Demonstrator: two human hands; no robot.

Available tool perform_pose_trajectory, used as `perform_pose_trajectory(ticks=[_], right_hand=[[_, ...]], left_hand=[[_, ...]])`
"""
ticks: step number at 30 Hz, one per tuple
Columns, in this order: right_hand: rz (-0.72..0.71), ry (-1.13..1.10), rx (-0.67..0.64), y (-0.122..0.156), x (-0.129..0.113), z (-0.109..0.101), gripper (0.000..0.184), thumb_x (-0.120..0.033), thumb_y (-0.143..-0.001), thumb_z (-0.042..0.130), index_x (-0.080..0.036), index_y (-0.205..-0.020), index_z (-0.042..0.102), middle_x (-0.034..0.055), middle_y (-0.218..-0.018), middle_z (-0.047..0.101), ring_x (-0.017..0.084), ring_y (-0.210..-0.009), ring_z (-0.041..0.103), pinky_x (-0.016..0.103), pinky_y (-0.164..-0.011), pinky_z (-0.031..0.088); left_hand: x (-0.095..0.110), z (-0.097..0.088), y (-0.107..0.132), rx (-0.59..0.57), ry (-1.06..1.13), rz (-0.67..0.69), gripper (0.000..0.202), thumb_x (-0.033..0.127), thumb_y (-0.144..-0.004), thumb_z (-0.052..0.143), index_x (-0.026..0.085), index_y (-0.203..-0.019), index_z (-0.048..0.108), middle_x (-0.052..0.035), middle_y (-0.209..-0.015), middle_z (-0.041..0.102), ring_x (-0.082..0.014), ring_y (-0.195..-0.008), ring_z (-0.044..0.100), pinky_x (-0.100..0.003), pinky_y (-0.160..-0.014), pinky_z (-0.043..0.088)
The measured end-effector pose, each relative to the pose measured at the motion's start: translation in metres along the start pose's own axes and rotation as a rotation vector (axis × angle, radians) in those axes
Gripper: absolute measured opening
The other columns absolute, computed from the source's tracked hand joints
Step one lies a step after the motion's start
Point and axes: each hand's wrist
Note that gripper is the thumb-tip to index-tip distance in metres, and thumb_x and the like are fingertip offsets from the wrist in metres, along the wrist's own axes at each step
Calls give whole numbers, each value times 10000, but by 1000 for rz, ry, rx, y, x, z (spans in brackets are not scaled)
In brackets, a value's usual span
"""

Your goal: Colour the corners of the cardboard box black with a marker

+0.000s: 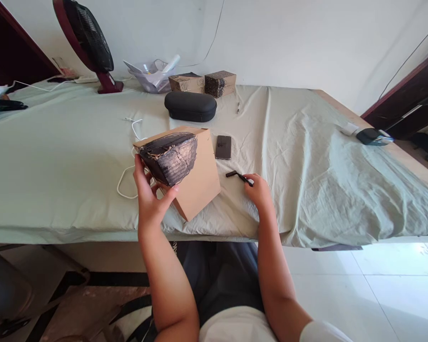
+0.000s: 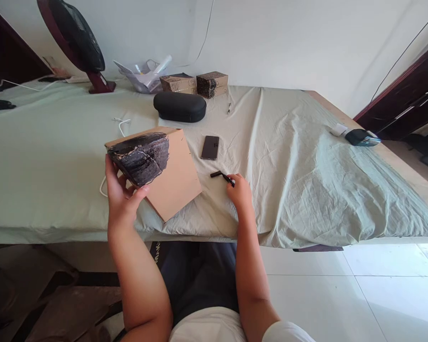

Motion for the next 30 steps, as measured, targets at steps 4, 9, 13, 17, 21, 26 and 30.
perform_pose_trajectory(ticks=[4, 9, 13, 17, 21, 26, 30], right_hand=[[-10, -21, -97, 3, -3, -5, 420, -116, -868, 570, -201, -1199, 816, 89, -1195, 795, 244, -978, 718, 373, -921, 540], [-20, -31, -184, 6, -12, -8, 412, -100, -865, 596, -190, -1204, 812, 88, -1197, 803, 240, -996, 713, 378, -949, 524], [-29, -26, -185, 9, -21, -5, 403, -76, -874, 585, -182, -1198, 800, 95, -1237, 799, 257, -1053, 717, 398, -977, 524], [-98, -85, -230, 10, -27, 1, 383, -63, -879, 587, -204, -1169, 793, 74, -1246, 798, 253, -1125, 713, 384, -997, 522], [-127, -58, -245, 11, -33, 7, 420, -39, -892, 555, -184, -1219, 774, 92, -1240, 770, 249, -1083, 705, 378, -977, 522], [-61, 0, -228, 13, -40, 13, 543, 16, -907, 458, -122, -1371, 705, 164, -1278, 672, 264, -1153, 682, 390, -1056, 501], [-47, -2, -184, 14, -41, 19, 589, 24, -911, 423, -134, -1427, 658, 166, -1301, 634, 275, -1245, 640, 391, -1099, 482]], left_hand=[[0, 0, 0, 0, 14, -8, 1216, 516, -710, 921, 417, -1703, 227, -126, -1740, 274, -386, -1506, 468, -447, -1052, 590], [1, 1, -1, -3, 28, -5, 1235, 574, -697, 918, 423, -1704, 219, -120, -1749, 265, -384, -1511, 464, -452, -1055, 587], [0, 1, -1, 0, 34, -7, 1243, 569, -688, 924, 417, -1705, 225, -122, -1743, 277, -385, -1512, 464, -448, -1046, 592], [-1, -1, -1, 3, 28, -9, 1238, 552, -690, 922, 420, -1706, 227, -119, -1737, 289, -381, -1502, 471, -439, -1030, 599], [-1, -2, -1, 3, 26, -15, 1243, 552, -684, 923, 422, -1705, 225, -118, -1738, 285, -388, -1511, 461, -462, -1056, 590], [-1, -2, -2, -7, 34, -8, 1230, 551, -694, 917, 430, -1703, 222, -106, -1776, 230, -391, -1525, 451, -484, -1082, 582], [-2, -3, -2, -11, 22, -15, 1229, 554, -702, 912, 435, -1704, 211, -104, -1785, 213, -394, -1525, 453, -509, -1102, 570]])
Point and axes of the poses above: each hand's wrist, its own y-axis away from the middle knuckle, its own z-axis out of the palm, x = y × z
